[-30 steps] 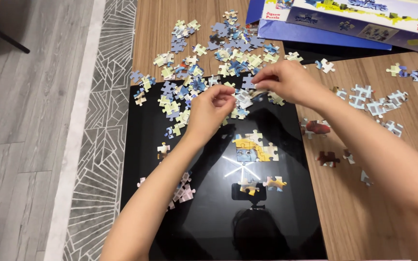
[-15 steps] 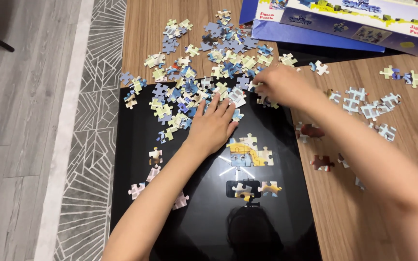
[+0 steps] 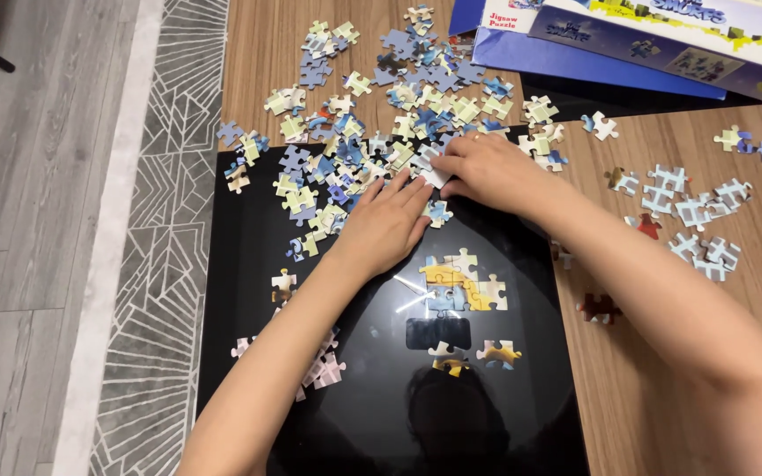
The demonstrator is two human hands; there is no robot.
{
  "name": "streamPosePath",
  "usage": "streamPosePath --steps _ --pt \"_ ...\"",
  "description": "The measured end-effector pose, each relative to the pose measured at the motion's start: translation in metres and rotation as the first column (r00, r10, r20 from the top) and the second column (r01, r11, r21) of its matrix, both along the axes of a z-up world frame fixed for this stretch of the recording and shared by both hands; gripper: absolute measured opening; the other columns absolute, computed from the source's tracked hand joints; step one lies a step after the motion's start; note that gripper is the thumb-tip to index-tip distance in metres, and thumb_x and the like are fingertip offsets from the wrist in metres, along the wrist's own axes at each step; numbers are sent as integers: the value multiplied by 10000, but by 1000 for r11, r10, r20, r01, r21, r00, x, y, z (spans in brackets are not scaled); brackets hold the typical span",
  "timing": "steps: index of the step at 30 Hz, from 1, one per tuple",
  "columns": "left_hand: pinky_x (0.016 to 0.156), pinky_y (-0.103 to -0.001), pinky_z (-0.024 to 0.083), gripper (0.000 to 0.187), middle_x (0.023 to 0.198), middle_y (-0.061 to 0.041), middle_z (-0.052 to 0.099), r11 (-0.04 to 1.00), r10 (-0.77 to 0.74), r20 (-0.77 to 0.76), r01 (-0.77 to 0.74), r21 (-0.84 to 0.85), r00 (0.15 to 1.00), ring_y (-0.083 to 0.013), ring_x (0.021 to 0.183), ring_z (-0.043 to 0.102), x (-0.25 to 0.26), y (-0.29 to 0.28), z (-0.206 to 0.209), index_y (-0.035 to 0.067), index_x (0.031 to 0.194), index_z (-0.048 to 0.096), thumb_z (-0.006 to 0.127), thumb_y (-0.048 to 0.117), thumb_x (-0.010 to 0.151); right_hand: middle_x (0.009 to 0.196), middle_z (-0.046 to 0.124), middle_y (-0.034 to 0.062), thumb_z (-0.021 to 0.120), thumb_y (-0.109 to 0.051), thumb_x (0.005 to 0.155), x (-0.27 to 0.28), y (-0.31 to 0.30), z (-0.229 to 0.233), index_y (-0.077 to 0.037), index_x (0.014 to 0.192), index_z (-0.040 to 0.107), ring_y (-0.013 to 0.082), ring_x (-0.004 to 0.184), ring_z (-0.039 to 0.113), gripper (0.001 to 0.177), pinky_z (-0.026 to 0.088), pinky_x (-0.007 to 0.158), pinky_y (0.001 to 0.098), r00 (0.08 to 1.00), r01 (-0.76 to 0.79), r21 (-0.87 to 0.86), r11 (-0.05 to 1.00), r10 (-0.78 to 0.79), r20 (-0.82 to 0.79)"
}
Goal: Assembling a jigsaw puzzle on a table.
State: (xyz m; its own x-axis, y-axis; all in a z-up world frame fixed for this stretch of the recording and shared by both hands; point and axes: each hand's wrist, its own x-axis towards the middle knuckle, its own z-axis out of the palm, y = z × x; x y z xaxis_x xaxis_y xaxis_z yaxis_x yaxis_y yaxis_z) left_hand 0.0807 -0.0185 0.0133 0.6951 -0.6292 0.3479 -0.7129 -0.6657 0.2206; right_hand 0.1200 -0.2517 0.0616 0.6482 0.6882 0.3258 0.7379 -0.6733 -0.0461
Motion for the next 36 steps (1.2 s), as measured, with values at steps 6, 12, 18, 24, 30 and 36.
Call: streamPosePath --steps 6,12,18,24,30,36 --pt "1141 -509 382 432 1348 -253 605 987 11 -101 -27 -156 995 -392 1349 521 4 3 2 -4 1339 550 613 211 970 926 640 7 701 -202 890 9 -8 9 -128 1017 717 201 948 648 148 501 859 356 944 -95 -334 938 192 269" --pt "1110 -522 395 355 1241 -260 660 994 50 -78 -57 -91 996 -400 1306 548 10 2 9 18 1255 585 623 189 947 911 651 -4 687 -286 932 9 -6 9 -135 964 708 193 947 656 155 490 838 359 940 35 -347 937 87 330" --pt "1086 -508 442 222 1109 -139 729 998 27 20 -26 -55 999 -364 1280 594 14 -2 8 39 1114 658 614 107 907 997 685 54 718 -346 870 14 -10 10 -98 1070 720 261 1000 667 319 508 826 412 975 122 -221 968 -75 209" --pt "982 -470 489 318 1039 -132 705 993 41 -61 -48 -107 997 -327 1130 615 33 -11 13 38 1037 702 794 252 822 1131 688 80 708 -176 885 26 0 -2 -117 1166 712 308 1111 670 287 522 927 427 996 -86 -111 990 84 -30" --pt "964 -505 450 450 1108 -90 692 952 304 -267 -297 66 915 -317 1189 545 46 -25 28 105 1022 741 908 364 694 1147 652 121 796 -211 786 40 4 2 -91 1129 709 351 1116 627 374 504 942 438 967 -12 -143 990 -25 -255" --pt "981 -484 452 387 1159 -63 666 924 381 -411 -346 160 828 -312 1235 515 60 -28 33 173 996 752 923 338 689 1140 644 116 845 -274 763 38 -2 7 -75 1086 697 341 1163 588 407 486 966 434 928 67 -144 987 -114 -355"
